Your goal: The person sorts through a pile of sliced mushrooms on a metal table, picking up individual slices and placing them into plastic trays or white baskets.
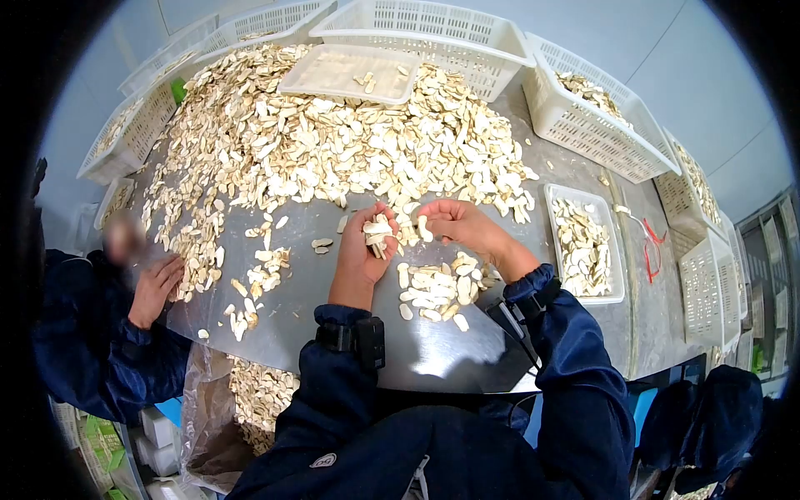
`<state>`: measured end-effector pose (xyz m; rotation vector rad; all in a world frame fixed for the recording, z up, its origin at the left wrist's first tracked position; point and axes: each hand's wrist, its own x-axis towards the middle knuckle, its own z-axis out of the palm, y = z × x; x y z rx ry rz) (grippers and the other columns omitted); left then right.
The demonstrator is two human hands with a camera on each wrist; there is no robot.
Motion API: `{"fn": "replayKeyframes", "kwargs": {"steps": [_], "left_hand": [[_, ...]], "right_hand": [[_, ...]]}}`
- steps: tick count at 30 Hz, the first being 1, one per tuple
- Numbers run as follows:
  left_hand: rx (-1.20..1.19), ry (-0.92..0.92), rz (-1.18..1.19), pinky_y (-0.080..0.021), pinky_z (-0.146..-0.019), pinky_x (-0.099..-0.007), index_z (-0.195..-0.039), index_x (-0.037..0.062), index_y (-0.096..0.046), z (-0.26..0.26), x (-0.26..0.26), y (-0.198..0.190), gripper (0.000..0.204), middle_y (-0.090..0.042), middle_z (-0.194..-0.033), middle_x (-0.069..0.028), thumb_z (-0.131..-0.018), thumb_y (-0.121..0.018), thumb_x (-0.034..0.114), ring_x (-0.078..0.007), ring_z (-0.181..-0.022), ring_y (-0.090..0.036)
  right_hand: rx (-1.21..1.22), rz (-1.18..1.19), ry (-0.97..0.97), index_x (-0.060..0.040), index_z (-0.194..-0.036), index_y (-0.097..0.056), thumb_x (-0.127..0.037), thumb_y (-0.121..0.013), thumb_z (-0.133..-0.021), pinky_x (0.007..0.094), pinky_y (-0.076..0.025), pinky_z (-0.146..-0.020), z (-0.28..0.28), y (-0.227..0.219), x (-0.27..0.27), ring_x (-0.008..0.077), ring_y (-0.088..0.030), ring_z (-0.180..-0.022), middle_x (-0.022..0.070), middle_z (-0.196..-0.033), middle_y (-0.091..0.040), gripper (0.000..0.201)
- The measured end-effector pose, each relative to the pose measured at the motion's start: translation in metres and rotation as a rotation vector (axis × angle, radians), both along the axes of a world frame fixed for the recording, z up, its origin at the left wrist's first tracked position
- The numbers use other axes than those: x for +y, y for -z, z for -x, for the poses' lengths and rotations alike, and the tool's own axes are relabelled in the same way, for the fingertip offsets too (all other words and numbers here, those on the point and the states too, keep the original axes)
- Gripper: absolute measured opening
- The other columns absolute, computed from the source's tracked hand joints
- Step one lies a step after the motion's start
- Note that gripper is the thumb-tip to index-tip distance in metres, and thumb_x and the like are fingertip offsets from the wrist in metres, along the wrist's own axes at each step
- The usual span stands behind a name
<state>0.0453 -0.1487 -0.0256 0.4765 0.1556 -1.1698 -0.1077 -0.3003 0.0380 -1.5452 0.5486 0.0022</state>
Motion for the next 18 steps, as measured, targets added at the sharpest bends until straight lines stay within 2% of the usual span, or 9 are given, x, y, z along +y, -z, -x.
{"fn": "replayKeyframes", "kwargs": {"steps": [12,15,18], "left_hand": [[-0.019,-0.01,-0.015,-0.05,-0.048,-0.0229,-0.104,0.0078,-0.061,0.0013,0.0005,-0.0006,0.013,-0.065,-0.091,-0.0054,-0.095,-0.058,0.017,-0.018,-0.076,-0.064],[-0.025,-0.015,-0.027,-0.05,-0.048,-0.023,-0.105,0.0078,-0.061,0.0019,0.0008,-0.0013,0.014,-0.065,-0.091,-0.0053,-0.095,-0.058,0.017,-0.0179,-0.076,-0.064],[-0.021,-0.015,-0.028,-0.05,-0.048,-0.0229,-0.105,0.0079,-0.061,0.0017,0.0001,0.0003,0.014,-0.065,-0.092,-0.0052,-0.095,-0.058,0.017,-0.0178,-0.076,-0.064]], "right_hand": [[-0.006,0.024,-0.008,-0.0068,-0.113,-0.069,-0.012,-0.07,-0.094,0.0188,-0.048,-0.072,-0.0003,0.0022,-0.0013,0.0036,-0.059,-0.081,-0.0045,-0.099,-0.067,0.02],[0.018,-0.029,0.089,-0.0084,-0.111,-0.068,-0.015,-0.069,-0.094,0.0187,-0.052,-0.073,-0.0011,-0.0018,0.004,0.0043,-0.063,-0.083,-0.0042,-0.096,-0.068,0.018],[-0.044,-0.137,0.1,-0.0067,-0.11,-0.066,-0.013,-0.067,-0.095,0.0216,-0.056,-0.083,-0.002,0.0015,0.0031,0.0087,-0.068,-0.095,-0.0003,-0.102,-0.069,0.016]]}}
